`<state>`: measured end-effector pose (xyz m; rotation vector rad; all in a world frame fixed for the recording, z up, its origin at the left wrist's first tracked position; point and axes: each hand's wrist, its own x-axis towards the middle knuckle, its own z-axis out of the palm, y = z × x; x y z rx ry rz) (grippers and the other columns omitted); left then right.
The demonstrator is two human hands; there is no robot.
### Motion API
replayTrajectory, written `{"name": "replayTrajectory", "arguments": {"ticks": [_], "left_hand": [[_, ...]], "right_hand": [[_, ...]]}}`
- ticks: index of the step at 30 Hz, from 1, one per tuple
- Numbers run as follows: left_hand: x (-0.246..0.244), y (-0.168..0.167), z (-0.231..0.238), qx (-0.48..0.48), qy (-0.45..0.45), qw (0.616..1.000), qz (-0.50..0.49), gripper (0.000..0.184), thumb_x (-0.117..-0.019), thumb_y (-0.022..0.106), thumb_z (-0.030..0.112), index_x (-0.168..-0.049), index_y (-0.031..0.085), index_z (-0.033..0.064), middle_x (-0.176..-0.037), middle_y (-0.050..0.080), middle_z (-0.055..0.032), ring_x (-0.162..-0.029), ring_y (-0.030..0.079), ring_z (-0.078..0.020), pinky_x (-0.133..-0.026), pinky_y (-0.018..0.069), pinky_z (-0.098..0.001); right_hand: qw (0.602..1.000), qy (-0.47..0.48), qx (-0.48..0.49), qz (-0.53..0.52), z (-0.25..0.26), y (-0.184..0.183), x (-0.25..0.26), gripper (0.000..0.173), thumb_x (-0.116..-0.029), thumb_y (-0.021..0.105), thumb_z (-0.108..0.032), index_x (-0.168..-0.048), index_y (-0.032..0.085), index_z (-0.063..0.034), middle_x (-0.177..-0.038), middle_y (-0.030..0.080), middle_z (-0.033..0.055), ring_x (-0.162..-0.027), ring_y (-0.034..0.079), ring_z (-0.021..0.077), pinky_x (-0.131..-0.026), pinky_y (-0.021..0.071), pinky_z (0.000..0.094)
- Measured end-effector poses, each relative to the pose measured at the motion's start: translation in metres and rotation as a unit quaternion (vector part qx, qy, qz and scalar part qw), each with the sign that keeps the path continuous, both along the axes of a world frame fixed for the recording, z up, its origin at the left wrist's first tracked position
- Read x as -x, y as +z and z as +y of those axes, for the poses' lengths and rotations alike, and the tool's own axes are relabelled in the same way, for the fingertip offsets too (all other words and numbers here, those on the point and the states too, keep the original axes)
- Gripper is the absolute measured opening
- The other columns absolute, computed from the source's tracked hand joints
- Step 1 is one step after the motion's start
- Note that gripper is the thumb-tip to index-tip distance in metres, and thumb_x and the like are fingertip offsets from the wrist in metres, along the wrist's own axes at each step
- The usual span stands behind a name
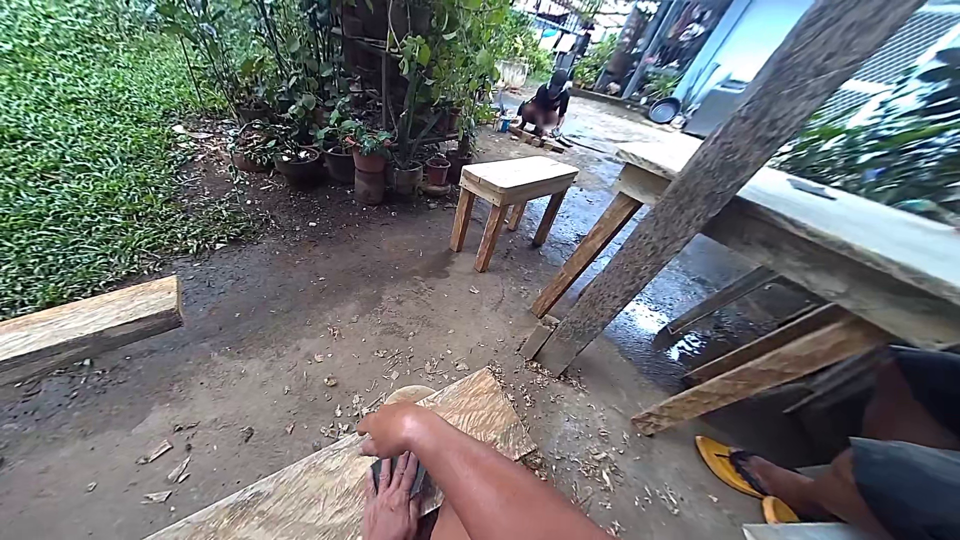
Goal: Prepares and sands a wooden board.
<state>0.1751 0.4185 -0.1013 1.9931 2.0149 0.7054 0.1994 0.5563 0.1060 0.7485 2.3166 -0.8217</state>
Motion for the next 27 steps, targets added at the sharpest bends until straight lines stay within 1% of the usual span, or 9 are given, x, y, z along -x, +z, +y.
{"name": "replayTrajectory", "arguments": {"ticks": [2,4,8,10,12,16,19,24,27], "left_hand": [[0.03,-0.021,-0.001,0.003,0.07,0.998,-0.005,0.049,-0.0987,0.053,0.023,-0.144,0.06,0.0052,-0.152,0.054,-0.0193,-0.146,0.039,-0.0504,-0.116,0.0212,-0.0758],[0.073,-0.032,-0.004,0.049,0.183,0.982,-0.02,0.055,-0.1049,0.043,0.025,-0.155,0.044,0.0031,-0.163,0.037,-0.022,-0.153,0.026,-0.0497,-0.117,0.0161,-0.0766],[0.116,-0.023,-0.001,0.155,0.377,0.907,-0.105,0.057,-0.1106,0.034,0.029,-0.163,0.028,0.0076,-0.171,0.019,-0.0181,-0.157,0.01,-0.048,-0.117,0.0065,-0.0778],[0.087,-0.009,0.003,0.137,0.327,0.931,-0.09,0.057,-0.1088,0.039,0.025,-0.161,0.032,0.0034,-0.169,0.022,-0.0226,-0.156,0.012,-0.0513,-0.116,0.0083,-0.079],[0.038,0.007,0.002,0.047,0.188,0.98,-0.047,0.053,-0.1021,0.051,0.018,-0.151,0.048,-0.0035,-0.158,0.041,-0.029,-0.149,0.029,-0.0563,-0.114,0.0171,-0.0796],[-0.009,0.011,-0.002,-0.02,-0.035,0.999,-0.012,0.05,-0.0965,0.051,0.023,-0.141,0.063,0.0037,-0.15,0.056,-0.0187,-0.142,0.043,-0.0538,-0.11,0.0206,-0.0819],[0.028,-0.018,-0.001,-0.018,0.054,0.998,-0.008,0.049,-0.0968,0.053,0.021,-0.141,0.061,0.0018,-0.15,0.055,-0.0219,-0.144,0.042,-0.052,-0.114,0.0217,-0.0774],[0.114,-0.027,-0.003,0.13,0.346,0.925,-0.087,0.056,-0.1099,0.035,0.027,-0.161,0.032,0.0054,-0.169,0.023,-0.0204,-0.156,0.014,-0.0497,-0.116,0.0093,-0.0782],[0.081,-0.007,0.0,0.129,0.308,0.939,-0.078,0.057,-0.1074,0.04,0.022,-0.16,0.033,0.0013,-0.168,0.025,-0.0246,-0.154,0.015,-0.0529,-0.114,0.011,-0.0807]], "right_hand": [[1.0,0.009,0.002,0.007,-0.001,0.0,-0.003,0.047,-0.1085,0.046,-0.034,-0.142,0.054,-0.0018,-0.136,0.06,0.028,-0.13,0.055,0.045,-0.105,0.0412,0.0671],[1.0,0.008,0.005,0.001,0.001,0.003,-0.01,0.048,-0.1088,0.045,-0.033,-0.145,0.052,-0.0016,-0.138,0.058,0.0279,-0.133,0.053,0.0444,-0.108,0.0396,0.0658],[1.0,-0.002,-0.001,-0.008,0.011,0.002,-0.022,0.051,-0.1094,0.043,-0.036,-0.147,0.049,-0.0015,-0.143,0.056,0.0266,-0.137,0.051,0.0424,-0.111,0.0371,0.0638],[1.0,-0.008,-0.002,-0.01,0.012,0.001,-0.02,0.052,-0.109,0.044,-0.036,-0.147,0.05,-0.002,-0.142,0.057,0.027,-0.136,0.052,0.0429,-0.11,0.0381,0.0647],[1.0,-0.017,-0.001,-0.003,0.008,0.0,-0.013,0.05,-0.1082,0.047,-0.035,-0.145,0.052,-0.0019,-0.138,0.059,0.0279,-0.133,0.054,0.0446,-0.107,0.0394,0.0669],[1.0,0.002,0.001,0.007,0.0,0.001,-0.001,0.049,-0.1083,0.046,-0.036,-0.145,0.053,-0.0033,-0.139,0.059,0.0264,-0.133,0.054,0.0434,-0.107,0.0397,0.0667],[1.0,0.01,0.009,0.013,0.001,-0.001,-0.005,0.048,-0.1084,0.046,-0.034,-0.143,0.053,-0.0012,-0.138,0.059,0.0277,-0.132,0.054,0.0442,-0.107,0.0401,0.0664],[1.0,-0.006,0.004,-0.002,0.01,0.001,-0.023,0.05,-0.1091,0.044,-0.034,-0.148,0.049,-0.0029,-0.143,0.056,0.0262,-0.137,0.051,0.0421,-0.111,0.0375,0.0641],[1.0,-0.008,0.001,-0.005,0.011,0.002,-0.02,0.05,-0.1088,0.045,-0.035,-0.147,0.05,-0.0029,-0.141,0.057,0.0267,-0.135,0.052,0.043,-0.109,0.0384,0.0652]]}}
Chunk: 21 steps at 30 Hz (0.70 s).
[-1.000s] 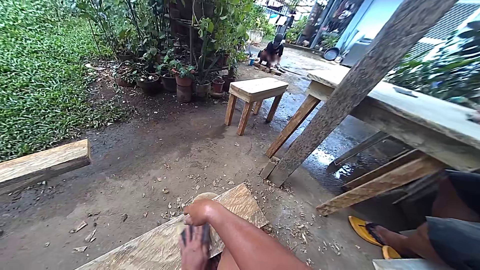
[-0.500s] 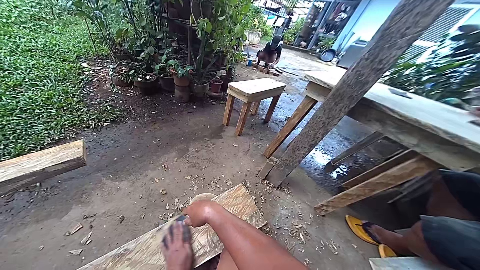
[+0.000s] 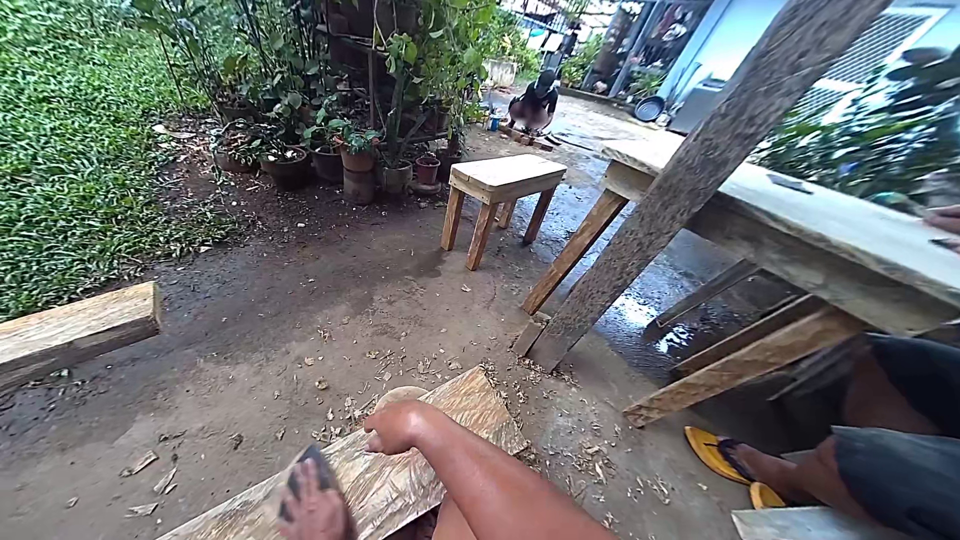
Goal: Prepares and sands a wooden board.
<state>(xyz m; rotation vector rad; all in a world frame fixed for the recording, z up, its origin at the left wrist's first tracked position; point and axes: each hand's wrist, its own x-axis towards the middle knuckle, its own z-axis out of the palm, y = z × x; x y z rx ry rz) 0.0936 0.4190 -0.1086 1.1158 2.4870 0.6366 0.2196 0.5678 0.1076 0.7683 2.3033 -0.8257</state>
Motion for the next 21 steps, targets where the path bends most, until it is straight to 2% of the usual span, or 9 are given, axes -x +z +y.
{"name": "replayTrajectory", "arguments": {"ticks": [3,4,6,8,10,13,16,18,21], "left_hand": [[-0.07,0.02,-0.002,-0.111,-0.219,0.968,0.062,0.053,-0.0957,0.058,0.016,-0.144,0.056,-0.0047,-0.152,0.05,-0.0281,-0.145,0.036,-0.0564,-0.112,0.0206,-0.0796],[-0.087,0.027,-0.004,-0.131,-0.288,0.946,0.068,0.05,-0.0935,0.06,0.016,-0.14,0.061,-0.003,-0.149,0.055,-0.0249,-0.143,0.04,-0.056,-0.111,0.0225,-0.0805],[-0.1,0.031,-0.01,-0.148,-0.375,0.914,0.058,0.045,-0.0968,0.056,0.019,-0.137,0.065,0.0008,-0.148,0.057,-0.0201,-0.142,0.041,-0.0563,-0.109,0.0205,-0.0828],[-0.089,0.014,-0.012,-0.173,-0.368,0.91,0.088,0.046,-0.0964,0.056,0.024,-0.137,0.066,0.0043,-0.146,0.06,-0.0167,-0.14,0.047,-0.0537,-0.108,0.0256,-0.0821],[-0.06,-0.013,-0.007,-0.176,-0.28,0.938,0.106,0.05,-0.093,0.058,0.022,-0.139,0.064,0.0024,-0.146,0.06,-0.0194,-0.14,0.046,-0.0521,-0.111,0.0262,-0.0793],[0.002,-0.027,-0.002,-0.086,-0.113,0.987,0.075,0.055,-0.1053,0.04,0.025,-0.154,0.045,0.0007,-0.162,0.039,-0.0242,-0.151,0.028,-0.0527,-0.114,0.0175,-0.079],[0.028,-0.011,0.005,-0.005,0.035,0.999,-0.037,0.055,-0.1106,0.035,0.027,-0.161,0.032,0.0052,-0.17,0.021,-0.0201,-0.156,0.011,-0.0498,-0.116,0.0059,-0.0787],[0.004,0.008,0.008,-0.004,-0.015,0.999,-0.033,0.056,-0.1089,0.039,0.024,-0.159,0.034,0.001,-0.168,0.024,-0.0248,-0.155,0.015,-0.0532,-0.115,0.0094,-0.0794],[-0.061,0.024,0.005,-0.083,-0.207,0.974,0.03,0.049,-0.0977,0.057,0.015,-0.143,0.057,-0.004,-0.153,0.049,-0.0283,-0.147,0.033,-0.0564,-0.115,0.0181,-0.0785]], "right_hand": [[1.0,0.002,-0.001,0.007,-0.005,-0.002,0.011,0.049,-0.1081,0.046,-0.035,-0.144,0.053,-0.0026,-0.137,0.059,0.0277,-0.132,0.054,0.0448,-0.106,0.0401,0.0674],[1.0,0.008,-0.002,0.009,-0.007,-0.001,0.015,0.049,-0.1083,0.046,-0.036,-0.144,0.053,-0.0029,-0.138,0.059,0.0273,-0.132,0.054,0.0445,-0.106,0.0403,0.0675],[1.0,0.018,0.006,0.009,-0.011,0.002,0.021,0.049,-0.1086,0.045,-0.035,-0.145,0.052,-0.0027,-0.14,0.058,0.0268,-0.135,0.052,0.0438,-0.108,0.0391,0.0666],[1.0,0.026,0.008,0.012,-0.012,0.001,0.021,0.049,-0.1087,0.045,-0.034,-0.144,0.053,-0.0016,-0.139,0.058,0.0276,-0.133,0.053,0.044,-0.107,0.0401,0.0665],[1.0,0.024,0.008,0.012,-0.01,-0.001,0.016,0.047,-0.1087,0.045,-0.033,-0.142,0.054,-0.0003,-0.137,0.059,0.0283,-0.132,0.054,0.0446,-0.105,0.0407,0.0668],[1.0,0.003,0.011,0.006,-0.005,-0.001,0.008,0.049,-0.109,0.045,-0.033,-0.147,0.05,-0.0012,-0.142,0.057,0.0275,-0.135,0.052,0.0436,-0.109,0.0383,0.0654],[1.0,-0.003,0.007,-0.004,-0.002,0.001,0.005,0.05,-0.109,0.044,-0.035,-0.147,0.05,-0.0026,-0.14,0.057,0.0272,-0.134,0.053,0.0434,-0.109,0.0388,0.0651],[1.0,0.005,0.005,-0.008,-0.003,0.002,0.01,0.05,-0.1089,0.044,-0.035,-0.147,0.05,-0.003,-0.14,0.058,0.0272,-0.135,0.052,0.0436,-0.108,0.0387,0.0659],[1.0,0.012,0.004,0.005,-0.007,-0.002,0.02,0.048,-0.1083,0.046,-0.034,-0.143,0.054,-0.0019,-0.138,0.059,0.0276,-0.132,0.054,0.0447,-0.105,0.0401,0.0684]]}}
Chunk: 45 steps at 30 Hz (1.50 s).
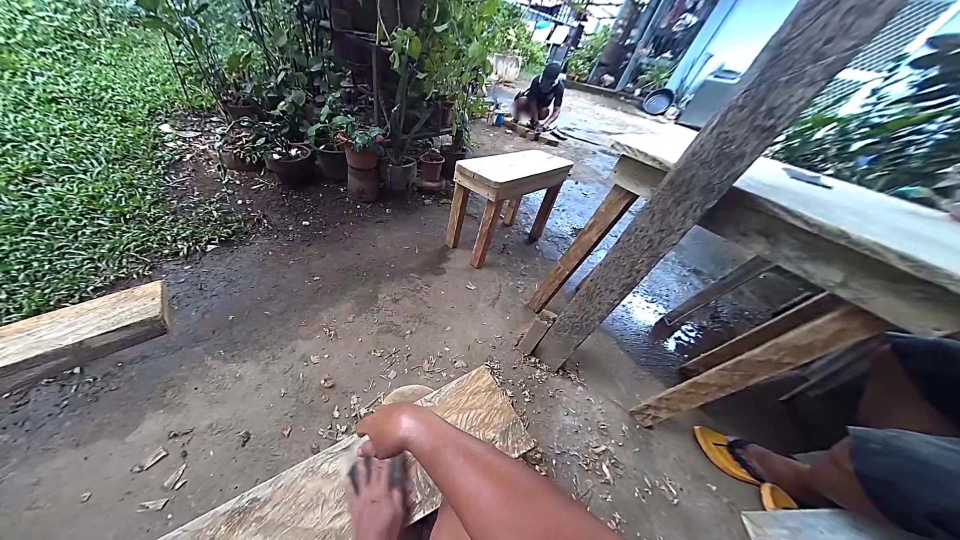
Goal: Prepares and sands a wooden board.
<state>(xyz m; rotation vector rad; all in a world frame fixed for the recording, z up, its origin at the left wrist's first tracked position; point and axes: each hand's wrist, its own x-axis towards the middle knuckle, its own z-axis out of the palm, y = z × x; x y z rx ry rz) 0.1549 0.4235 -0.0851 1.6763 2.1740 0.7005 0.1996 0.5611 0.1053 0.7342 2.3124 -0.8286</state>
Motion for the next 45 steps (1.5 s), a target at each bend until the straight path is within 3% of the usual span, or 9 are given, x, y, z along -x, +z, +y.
{"name": "replayTrajectory", "arguments": {"ticks": [5,13,18,22,31,35,39,41,45], "left_hand": [[-0.019,-0.009,-0.011,-0.057,-0.138,0.988,0.036,0.047,-0.0974,0.054,0.022,-0.139,0.065,0.005,-0.149,0.058,-0.0171,-0.143,0.043,-0.0515,-0.113,0.0209,-0.0795],[0.092,-0.039,-0.001,0.079,0.234,0.967,-0.059,0.056,-0.11,0.037,0.026,-0.161,0.032,0.0054,-0.17,0.021,-0.0209,-0.156,0.011,-0.0505,-0.116,0.0054,-0.0791],[-0.004,0.002,-0.002,-0.02,-0.003,1.0,0.017,0.049,-0.0961,0.058,0.016,-0.14,0.06,-0.0055,-0.15,0.052,-0.0291,-0.143,0.038,-0.0571,-0.113,0.0212,-0.079],[-0.024,-0.005,-0.008,-0.052,-0.136,0.989,0.036,0.047,-0.097,0.052,0.024,-0.137,0.066,0.0038,-0.148,0.059,-0.0175,-0.143,0.043,-0.0529,-0.113,0.0196,-0.0794],[0.084,-0.032,-0.002,0.085,0.219,0.971,-0.049,0.056,-0.1102,0.037,0.027,-0.162,0.03,0.004,-0.17,0.021,-0.0211,-0.156,0.01,-0.0512,-0.116,0.0054,-0.0794],[-0.005,0.004,-0.003,-0.038,-0.003,0.999,0.005,0.048,-0.0942,0.062,0.013,-0.138,0.06,-0.0071,-0.146,0.054,-0.0309,-0.141,0.041,-0.0574,-0.113,0.0236,-0.077],[-0.034,0.019,-0.01,0.0,-0.179,0.984,0.007,0.042,-0.0981,0.058,0.017,-0.137,0.065,0.001,-0.148,0.058,-0.0192,-0.147,0.036,-0.0526,-0.116,0.0164,-0.0769],[-0.006,-0.016,-0.007,-0.051,-0.097,0.993,0.032,0.044,-0.095,0.059,0.018,-0.135,0.067,0.0009,-0.143,0.061,-0.0211,-0.142,0.045,-0.0506,-0.115,0.0234,-0.0757],[0.085,-0.042,-0.01,0.038,0.159,0.987,-0.009,0.055,-0.1087,0.037,0.026,-0.158,0.038,0.0021,-0.166,0.031,-0.0235,-0.153,0.022,-0.0513,-0.116,0.0135,-0.0782]], "right_hand": [[1.0,0.021,0.001,0.002,-0.005,-0.001,0.007,0.048,-0.1086,0.045,-0.035,-0.143,0.054,-0.002,-0.138,0.059,0.0272,-0.132,0.054,0.0442,-0.105,0.0409,0.0672],[1.0,-0.009,0.005,-0.008,0.004,0.002,-0.012,0.051,-0.1089,0.044,-0.036,-0.147,0.05,-0.0025,-0.142,0.057,0.0263,-0.136,0.052,0.0426,-0.109,0.0387,0.0647],[1.0,0.003,0.001,0.001,-0.001,0.001,0.002,0.048,-0.1085,0.046,-0.034,-0.143,0.053,-0.0014,-0.138,0.058,0.0279,-0.132,0.054,0.0448,-0.105,0.0401,0.068],[1.0,0.012,0.004,0.006,-0.008,0.003,0.01,0.049,-0.1084,0.046,-0.034,-0.145,0.052,-0.003,-0.14,0.058,0.0268,-0.134,0.053,0.044,-0.107,0.0401,0.0668],[1.0,-0.011,0.0,-0.008,0.004,0.002,-0.012,0.05,-0.109,0.045,-0.034,-0.147,0.05,-0.0027,-0.142,0.057,0.0265,-0.136,0.052,0.0428,-0.109,0.0384,0.0649],[1.0,0.003,-0.002,-0.002,-0.002,0.002,0.001,0.048,-0.1084,0.046,-0.034,-0.144,0.053,-0.0013,-0.139,0.058,0.0278,-0.133,0.053,0.0448,-0.106,0.0399,0.0678],[1.0,0.017,0.002,0.004,-0.009,0.003,0.011,0.049,-0.1088,0.045,-0.034,-0.145,0.052,-0.002,-0.139,0.058,0.0278,-0.133,0.053,0.0445,-0.106,0.0403,0.0671],[1.0,0.021,0.0,0.007,-0.008,0.0,0.008,0.047,-0.1084,0.046,-0.033,-0.143,0.053,-0.0016,-0.137,0.059,0.028,-0.131,0.055,0.045,-0.104,0.0415,0.0678],[1.0,-0.002,0.001,0.0,0.001,0.001,-0.01,0.048,-0.1088,0.045,-0.031,-0.146,0.051,-0.0008,-0.142,0.056,0.0269,-0.136,0.051,0.043,-0.11,0.0383,0.065]]}}
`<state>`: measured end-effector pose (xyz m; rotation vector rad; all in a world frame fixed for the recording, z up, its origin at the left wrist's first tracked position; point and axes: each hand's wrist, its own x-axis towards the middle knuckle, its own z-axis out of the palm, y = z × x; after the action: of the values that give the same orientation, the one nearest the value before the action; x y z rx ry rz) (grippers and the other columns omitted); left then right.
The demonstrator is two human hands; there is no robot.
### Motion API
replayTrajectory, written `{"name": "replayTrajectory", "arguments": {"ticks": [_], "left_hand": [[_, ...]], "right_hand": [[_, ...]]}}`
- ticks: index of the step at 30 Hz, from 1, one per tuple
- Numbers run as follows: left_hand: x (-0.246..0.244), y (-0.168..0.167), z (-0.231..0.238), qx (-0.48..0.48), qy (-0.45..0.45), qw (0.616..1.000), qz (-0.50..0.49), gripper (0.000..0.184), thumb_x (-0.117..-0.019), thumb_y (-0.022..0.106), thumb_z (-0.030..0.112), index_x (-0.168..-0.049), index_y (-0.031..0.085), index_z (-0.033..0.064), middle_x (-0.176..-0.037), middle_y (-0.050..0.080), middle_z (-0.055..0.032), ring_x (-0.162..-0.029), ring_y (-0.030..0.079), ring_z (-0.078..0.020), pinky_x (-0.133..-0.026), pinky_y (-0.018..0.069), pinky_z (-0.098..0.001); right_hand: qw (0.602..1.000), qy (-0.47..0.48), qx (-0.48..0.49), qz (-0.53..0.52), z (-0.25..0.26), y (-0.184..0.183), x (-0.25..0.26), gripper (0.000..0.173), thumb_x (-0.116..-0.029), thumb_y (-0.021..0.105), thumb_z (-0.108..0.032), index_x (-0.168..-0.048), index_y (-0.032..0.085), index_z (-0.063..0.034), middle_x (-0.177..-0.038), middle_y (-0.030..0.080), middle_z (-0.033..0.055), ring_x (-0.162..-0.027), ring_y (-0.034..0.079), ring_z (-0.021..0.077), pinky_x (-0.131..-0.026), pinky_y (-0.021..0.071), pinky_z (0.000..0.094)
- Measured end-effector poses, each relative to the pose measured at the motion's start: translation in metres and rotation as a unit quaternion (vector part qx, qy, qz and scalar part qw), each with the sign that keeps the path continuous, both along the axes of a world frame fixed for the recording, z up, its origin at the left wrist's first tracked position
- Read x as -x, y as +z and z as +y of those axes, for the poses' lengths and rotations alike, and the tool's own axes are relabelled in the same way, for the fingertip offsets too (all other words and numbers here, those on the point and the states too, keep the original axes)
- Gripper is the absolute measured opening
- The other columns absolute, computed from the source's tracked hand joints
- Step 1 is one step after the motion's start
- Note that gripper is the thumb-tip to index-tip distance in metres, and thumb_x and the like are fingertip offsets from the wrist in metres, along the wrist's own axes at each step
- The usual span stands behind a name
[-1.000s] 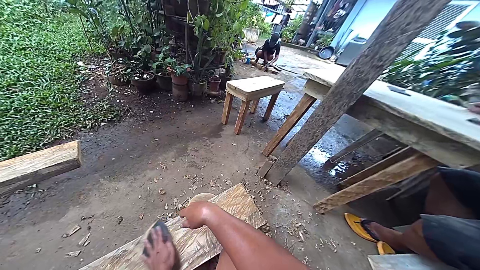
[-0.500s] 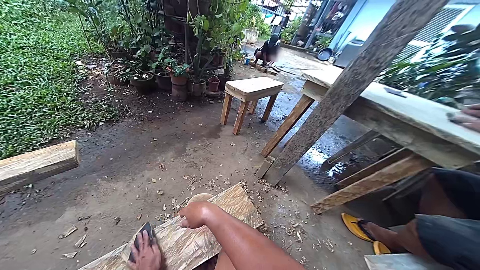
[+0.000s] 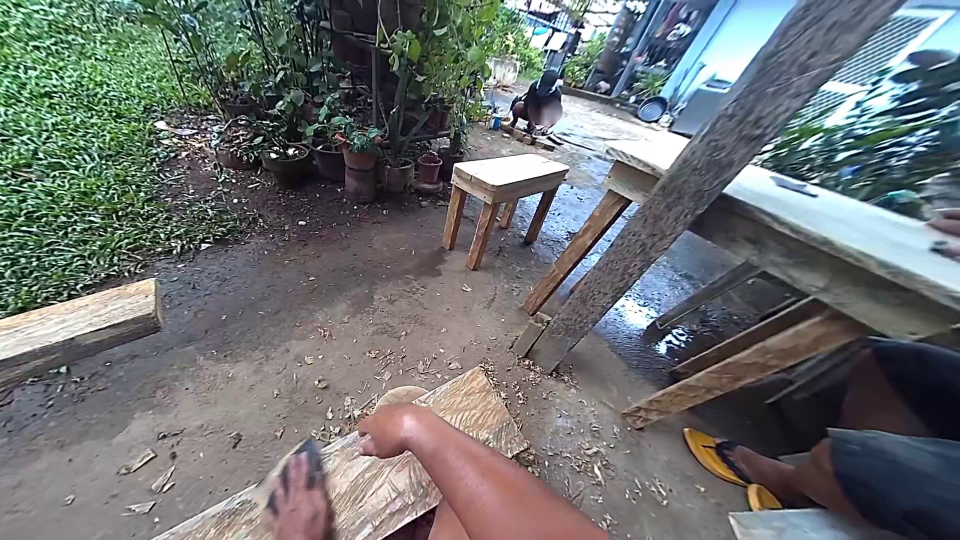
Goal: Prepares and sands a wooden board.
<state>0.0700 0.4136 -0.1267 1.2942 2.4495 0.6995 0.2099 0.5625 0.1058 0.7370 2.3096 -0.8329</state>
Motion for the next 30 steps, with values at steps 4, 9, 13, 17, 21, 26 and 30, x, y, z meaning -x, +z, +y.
{"name": "replayTrajectory", "arguments": {"ticks": [4,9,13,17,21,26,30], "left_hand": [[-0.001,0.013,0.004,0.07,0.087,0.993,-0.04,0.059,-0.1097,0.038,0.028,-0.162,0.028,0.0031,-0.17,0.02,-0.0226,-0.156,0.01,-0.052,-0.115,0.0079,-0.0802],[-0.105,0.041,0.006,-0.046,-0.224,0.973,0.037,0.05,-0.0979,0.053,0.02,-0.144,0.059,0.0009,-0.153,0.052,-0.0217,-0.146,0.037,-0.0529,-0.115,0.0173,-0.0776],[-0.078,0.012,0.004,-0.068,-0.218,0.972,0.047,0.045,-0.0989,0.053,0.022,-0.138,0.065,0.0033,-0.147,0.059,-0.0197,-0.144,0.042,-0.0506,-0.116,0.0195,-0.0758],[0.002,-0.01,-0.003,0.006,-0.003,1.0,0.004,0.056,-0.1082,0.037,0.026,-0.159,0.036,0.0031,-0.167,0.029,-0.0226,-0.154,0.02,-0.051,-0.116,0.0123,-0.0783],[0.013,0.003,0.002,0.064,0.143,0.985,-0.068,0.057,-0.1106,0.034,0.029,-0.163,0.028,0.0062,-0.171,0.017,-0.019,-0.157,0.008,-0.0492,-0.116,0.0051,-0.0784],[-0.098,0.053,0.011,-0.051,-0.186,0.981,0.019,0.046,-0.096,0.058,0.015,-0.138,0.062,-0.0027,-0.147,0.055,-0.0278,-0.143,0.042,-0.0534,-0.115,0.0224,-0.0752],[-0.117,0.053,0.006,-0.035,-0.337,0.941,0.011,0.042,-0.0997,0.057,0.019,-0.138,0.065,0.0044,-0.149,0.058,-0.016,-0.148,0.037,-0.0498,-0.117,0.0163,-0.0756]], "right_hand": [[1.0,-0.006,-0.007,-0.01,0.005,0.0,-0.004,0.049,-0.109,0.044,-0.033,-0.146,0.051,-0.0025,-0.141,0.058,0.0263,-0.135,0.052,0.0429,-0.109,0.039,0.0649],[1.0,0.007,-0.008,0.001,-0.006,0.0,0.016,0.047,-0.1082,0.046,-0.034,-0.143,0.054,-0.0022,-0.137,0.06,0.0275,-0.131,0.055,0.0448,-0.104,0.0413,0.068],[1.0,0.025,-0.001,0.009,-0.011,-0.002,0.019,0.048,-0.1084,0.046,-0.033,-0.143,0.053,-0.0021,-0.138,0.059,0.0277,-0.132,0.054,0.045,-0.105,0.0407,0.0683],[1.0,0.006,0.004,0.0,-0.002,-0.001,0.004,0.049,-0.1091,0.045,-0.033,-0.146,0.051,-0.001,-0.141,0.057,0.0274,-0.134,0.053,0.0432,-0.109,0.0387,0.0649],[1.0,-0.002,0.002,-0.011,0.005,-0.002,-0.001,0.05,-0.1093,0.043,-0.035,-0.147,0.05,-0.0022,-0.142,0.056,0.0265,-0.136,0.052,0.0426,-0.11,0.0385,0.0638],[1.0,0.01,0.001,-0.007,-0.002,-0.002,0.017,0.047,-0.1086,0.045,-0.032,-0.143,0.054,-0.0009,-0.138,0.059,0.0278,-0.132,0.054,0.0447,-0.105,0.0404,0.0677],[1.0,0.023,0.007,-0.002,-0.008,-0.003,0.026,0.049,-0.1089,0.045,-0.034,-0.146,0.052,-0.0029,-0.14,0.058,0.0271,-0.134,0.053,0.0438,-0.107,0.04,0.0665]]}}
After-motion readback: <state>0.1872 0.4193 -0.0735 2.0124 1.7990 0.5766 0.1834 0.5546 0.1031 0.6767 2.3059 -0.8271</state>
